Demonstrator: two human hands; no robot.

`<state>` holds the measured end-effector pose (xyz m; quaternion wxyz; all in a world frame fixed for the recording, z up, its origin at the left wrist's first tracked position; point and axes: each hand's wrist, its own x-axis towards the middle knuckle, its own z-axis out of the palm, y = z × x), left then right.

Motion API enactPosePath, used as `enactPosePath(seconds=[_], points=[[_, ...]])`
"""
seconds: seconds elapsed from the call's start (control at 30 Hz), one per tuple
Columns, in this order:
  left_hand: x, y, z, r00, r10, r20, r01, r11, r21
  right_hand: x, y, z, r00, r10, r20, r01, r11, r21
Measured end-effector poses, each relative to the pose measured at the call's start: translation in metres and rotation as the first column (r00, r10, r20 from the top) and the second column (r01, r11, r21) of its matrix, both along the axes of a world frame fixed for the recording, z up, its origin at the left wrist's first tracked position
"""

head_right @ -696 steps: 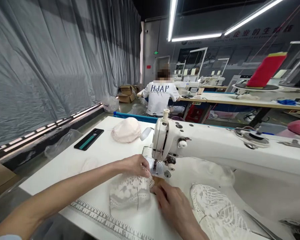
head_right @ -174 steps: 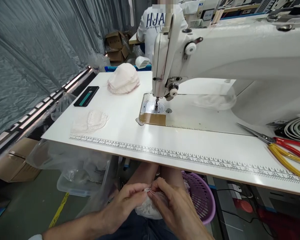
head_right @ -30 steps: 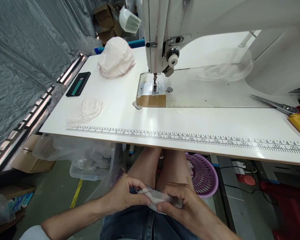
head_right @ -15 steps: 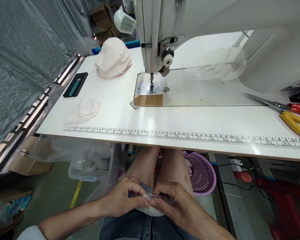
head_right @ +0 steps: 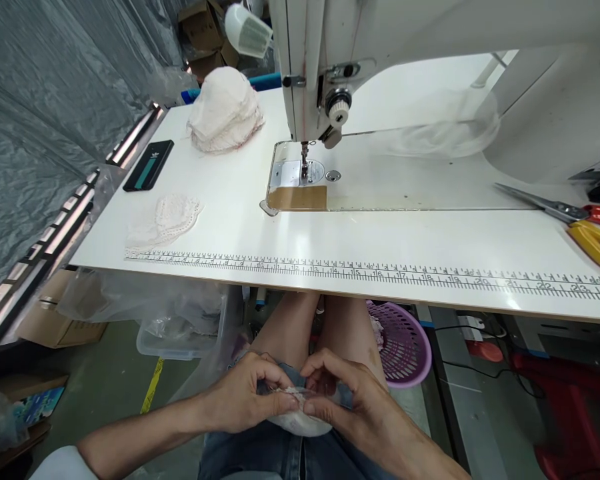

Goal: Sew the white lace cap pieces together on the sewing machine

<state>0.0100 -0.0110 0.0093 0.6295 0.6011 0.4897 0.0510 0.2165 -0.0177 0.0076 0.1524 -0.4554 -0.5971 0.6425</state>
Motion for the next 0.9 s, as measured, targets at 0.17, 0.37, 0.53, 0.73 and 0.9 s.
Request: enactPosePath(seconds=[0.17, 0.37, 0.53, 0.73, 0.9], points=[[-0.0007, -0.0009, -0.0022, 0.997, 0.011, -0.075, -0.008, 0.999, 0.048, 0.0038, -0.0001, 0.0012, 0.998, 0.025, 0.054, -0.027, 0.999, 0.032], [0.0013, 0.0039, 0.003, 0.996, -0.052, -0.073, 0.053, 0.998, 0.021, 0.0024, -0.0049, -0.0001, 0.981, 0.094, 0.17, -0.085, 0.995, -0.058], [-0.0009, 0.0049, 0.0025, 0.998, -0.061, -0.031, 0.061, 0.998, -0.004, 0.0015, -0.0078, -0.0067, 0.97, 0.126, 0.207, -0.123, 0.992, -0.027], [-0.0074, 0.0081, 0.0031, 0.998, -0.05, 0.042, 0.051, 0.998, -0.036, 0.002, -0.0089, -0.0052, 0.982, 0.083, 0.169, -0.086, 0.996, 0.012], [-0.0064, 0.0068, 0.0024, 0.99, 0.033, 0.134, -0.017, 0.993, -0.117, -0.0007, -0.0068, -0.0033, 0.984, 0.089, 0.156, -0.096, 0.995, 0.036]])
